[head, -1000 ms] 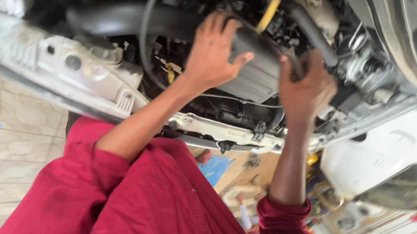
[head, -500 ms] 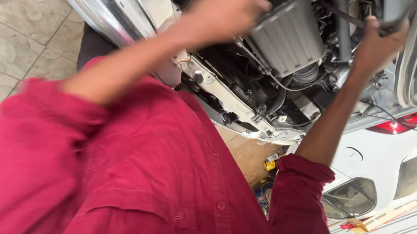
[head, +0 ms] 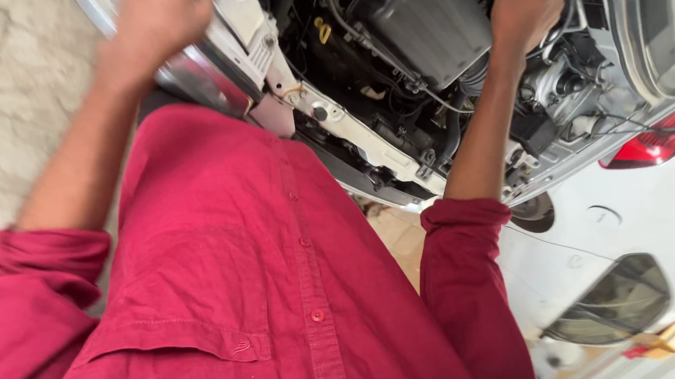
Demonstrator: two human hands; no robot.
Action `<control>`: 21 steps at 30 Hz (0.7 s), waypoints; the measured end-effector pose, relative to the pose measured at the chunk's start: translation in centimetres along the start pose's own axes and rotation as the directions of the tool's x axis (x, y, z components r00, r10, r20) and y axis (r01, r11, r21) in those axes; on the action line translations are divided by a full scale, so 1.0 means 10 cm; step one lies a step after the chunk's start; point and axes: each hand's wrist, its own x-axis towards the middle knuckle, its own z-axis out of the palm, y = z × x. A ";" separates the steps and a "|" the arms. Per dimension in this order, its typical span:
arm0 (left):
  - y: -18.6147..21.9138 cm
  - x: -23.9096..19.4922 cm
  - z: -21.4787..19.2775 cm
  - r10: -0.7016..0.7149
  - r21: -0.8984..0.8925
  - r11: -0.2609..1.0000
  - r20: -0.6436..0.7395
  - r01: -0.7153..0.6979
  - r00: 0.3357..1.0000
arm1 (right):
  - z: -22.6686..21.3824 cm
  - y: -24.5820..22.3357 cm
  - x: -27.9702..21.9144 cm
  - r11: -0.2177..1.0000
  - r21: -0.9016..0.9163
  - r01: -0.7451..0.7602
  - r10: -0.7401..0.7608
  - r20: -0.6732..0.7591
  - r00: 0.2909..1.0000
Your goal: The person works on the engine of a white car with the hood open, using a wrench to tighten or loosen bolts on the engine block. The person also uses their hands to adjust and position a black plastic engine cover.
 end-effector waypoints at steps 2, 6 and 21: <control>0.27 -0.10 0.02 0.067 -0.034 0.997 -0.038 -0.069 0.997 | 0.13 0.28 0.10 0.983 0.163 0.082 -0.070 -0.076 0.995; 0.63 -0.27 0.02 0.201 -0.037 0.979 0.046 -0.199 0.979 | -0.04 0.75 0.11 0.901 0.381 0.209 -0.070 -0.347 0.935; 1.32 0.20 0.38 0.608 -0.242 0.791 0.211 -0.561 0.766 | -2.30 -0.88 -4.82 0.015 0.996 -0.089 0.996 -0.006 0.094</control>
